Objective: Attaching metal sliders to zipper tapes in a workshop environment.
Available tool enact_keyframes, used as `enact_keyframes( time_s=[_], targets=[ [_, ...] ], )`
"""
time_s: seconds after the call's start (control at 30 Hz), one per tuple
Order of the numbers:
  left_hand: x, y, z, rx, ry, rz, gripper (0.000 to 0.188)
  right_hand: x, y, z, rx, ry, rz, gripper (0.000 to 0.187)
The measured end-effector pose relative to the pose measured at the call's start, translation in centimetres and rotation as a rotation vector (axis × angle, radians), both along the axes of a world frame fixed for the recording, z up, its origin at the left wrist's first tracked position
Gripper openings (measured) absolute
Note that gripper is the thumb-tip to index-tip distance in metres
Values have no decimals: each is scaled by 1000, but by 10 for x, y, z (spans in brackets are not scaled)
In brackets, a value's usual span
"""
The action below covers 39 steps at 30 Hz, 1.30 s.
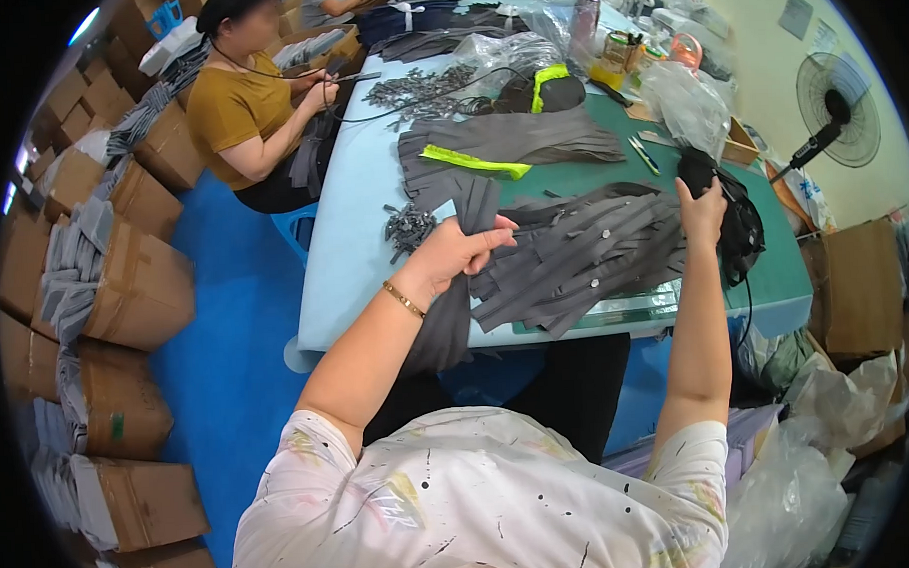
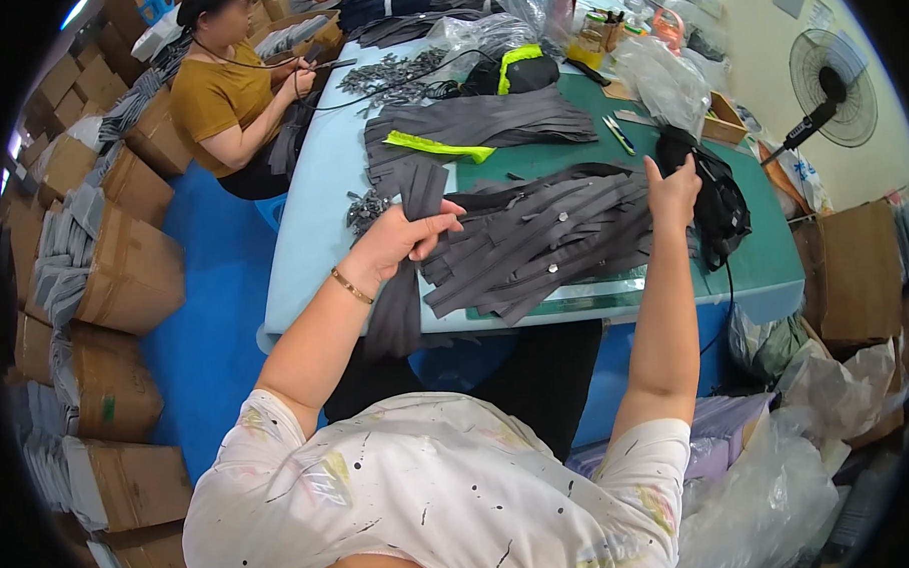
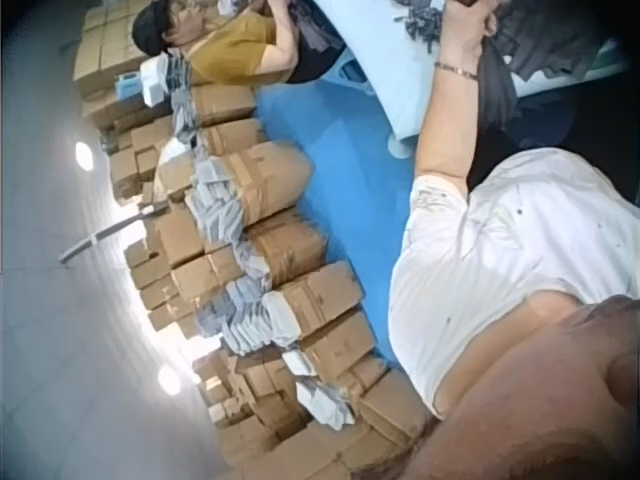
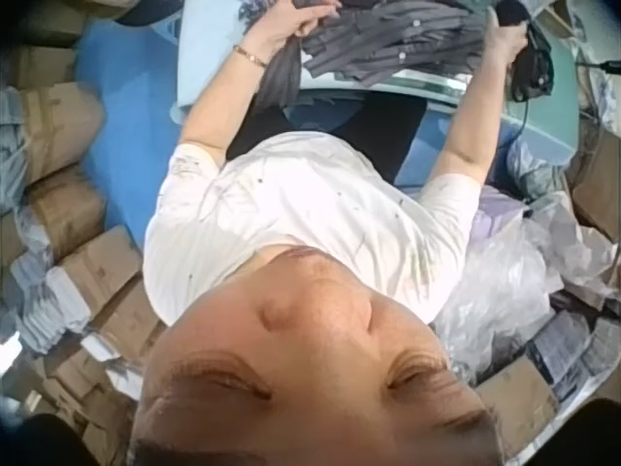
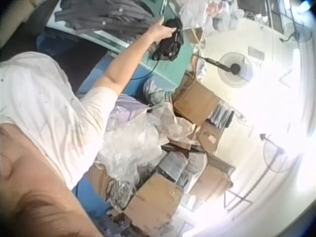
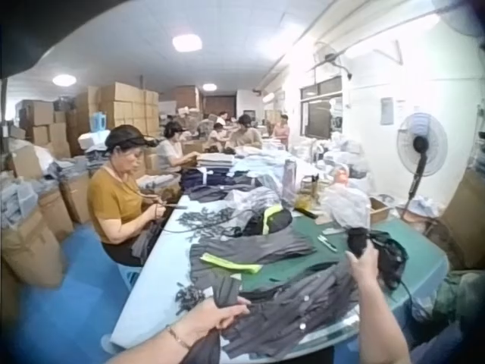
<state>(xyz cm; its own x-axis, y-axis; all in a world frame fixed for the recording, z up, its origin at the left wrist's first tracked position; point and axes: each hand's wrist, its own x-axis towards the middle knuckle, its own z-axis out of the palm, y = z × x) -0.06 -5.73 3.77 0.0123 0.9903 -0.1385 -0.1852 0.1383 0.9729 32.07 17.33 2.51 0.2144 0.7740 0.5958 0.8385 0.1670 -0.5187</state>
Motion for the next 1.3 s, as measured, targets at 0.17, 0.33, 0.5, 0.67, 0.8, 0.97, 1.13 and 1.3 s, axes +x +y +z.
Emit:
enact_keyframes(
  time_s=[0.17, 0.33, 0.5, 0.67, 0.8, 0.97, 1.13, 1.3],
  targets=[
    [9, -18, -3, -12, -155, -233, 27, -104, -118, 34, -239, 551, 962, 34],
    [13, -43, -6, -50, -128, -249, 25, -159, -193, 24, -351, 416, 1072, 21],
    [8, -71, -22, -29, -294, -114, 38, -172, -214, 0, -114, 410, 1052, 17],
    [8, -102, -42, 18, -209, 350, 34, -180, -230, -26, -109, 732, 1155, 13],
    [-18, -119, -66, 165, -266, 766, 31, -183, -227, -25, -494, 1075, 1060, 12],
    [-33, -134, -48, 195, 250, 713, 14, -196, -232, -28, -645, 980, 1113, 13],
    [-25, -126, -46, 241, 267, 546, 20, -207, -256, -18, -454, 475, 1310, 15],
    [-22, -139, -62, 586, 843, 610, 23, -214, -274, -29, -830, 890, 1250, 14]
  ],
)
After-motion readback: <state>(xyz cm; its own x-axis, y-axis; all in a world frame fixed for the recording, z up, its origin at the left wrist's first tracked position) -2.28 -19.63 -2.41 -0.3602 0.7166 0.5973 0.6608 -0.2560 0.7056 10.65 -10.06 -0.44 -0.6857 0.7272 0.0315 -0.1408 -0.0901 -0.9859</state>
